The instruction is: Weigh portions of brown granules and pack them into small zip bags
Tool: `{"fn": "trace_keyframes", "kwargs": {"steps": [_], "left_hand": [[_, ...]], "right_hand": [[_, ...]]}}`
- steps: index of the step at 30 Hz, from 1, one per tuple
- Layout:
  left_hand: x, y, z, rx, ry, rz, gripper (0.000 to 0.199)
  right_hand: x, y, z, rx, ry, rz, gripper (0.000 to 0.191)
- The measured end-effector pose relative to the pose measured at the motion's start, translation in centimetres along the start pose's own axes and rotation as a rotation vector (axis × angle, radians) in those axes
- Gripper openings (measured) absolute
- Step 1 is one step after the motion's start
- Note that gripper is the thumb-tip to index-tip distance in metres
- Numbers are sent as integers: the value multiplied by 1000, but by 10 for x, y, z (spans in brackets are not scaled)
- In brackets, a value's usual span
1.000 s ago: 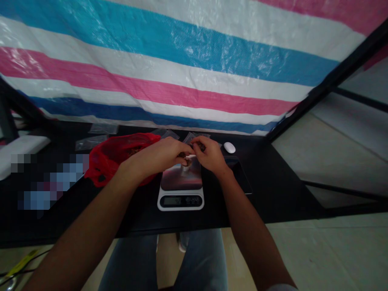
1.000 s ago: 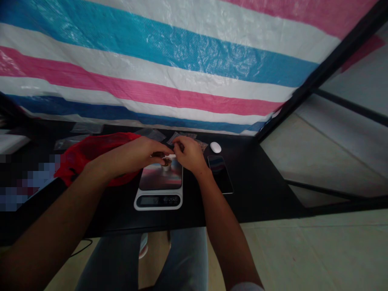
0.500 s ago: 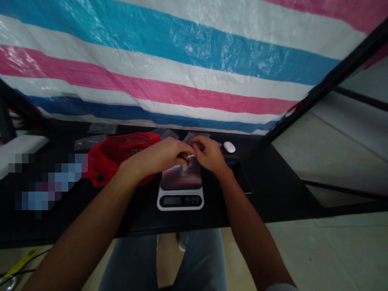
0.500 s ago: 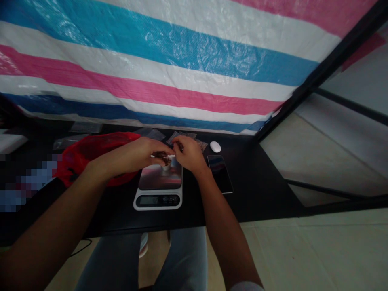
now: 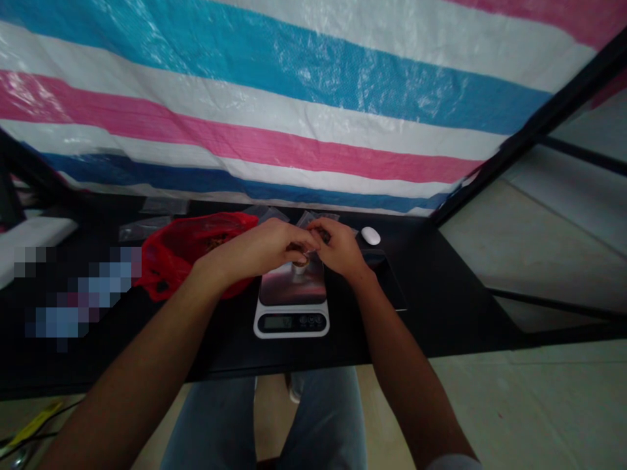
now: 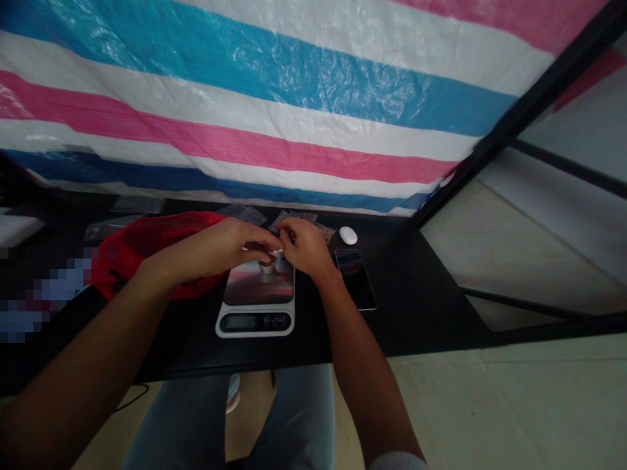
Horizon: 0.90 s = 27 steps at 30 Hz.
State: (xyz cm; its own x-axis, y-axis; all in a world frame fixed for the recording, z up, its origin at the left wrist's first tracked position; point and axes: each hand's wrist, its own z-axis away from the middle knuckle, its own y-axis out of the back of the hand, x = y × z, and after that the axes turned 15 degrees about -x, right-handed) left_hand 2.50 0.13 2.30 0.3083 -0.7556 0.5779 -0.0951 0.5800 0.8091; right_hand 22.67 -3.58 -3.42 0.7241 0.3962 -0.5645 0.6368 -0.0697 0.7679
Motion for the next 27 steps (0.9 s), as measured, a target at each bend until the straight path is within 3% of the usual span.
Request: {"fn": "trace_keyframes", "kwargs": {"steps": [5,11,16,20,27], "left_hand": [[2,-1,-1,0,13,42,26],[1,-2,1,21,6,85,30],[-2,-2,3,48,-9,109,29],[-7,-4,3,73,-45,131,28],[-5,-6,4,184,-96,158,21]], "right_hand": [[2,7,2,-37,-54,-69,19],[6,18,8,-322,-62,-213,14],[8,16,10,-424,-77,-177,13],[8,15,9,-437,-82,-184,15],[6,22,7,-285,-65,-334,16]]}}
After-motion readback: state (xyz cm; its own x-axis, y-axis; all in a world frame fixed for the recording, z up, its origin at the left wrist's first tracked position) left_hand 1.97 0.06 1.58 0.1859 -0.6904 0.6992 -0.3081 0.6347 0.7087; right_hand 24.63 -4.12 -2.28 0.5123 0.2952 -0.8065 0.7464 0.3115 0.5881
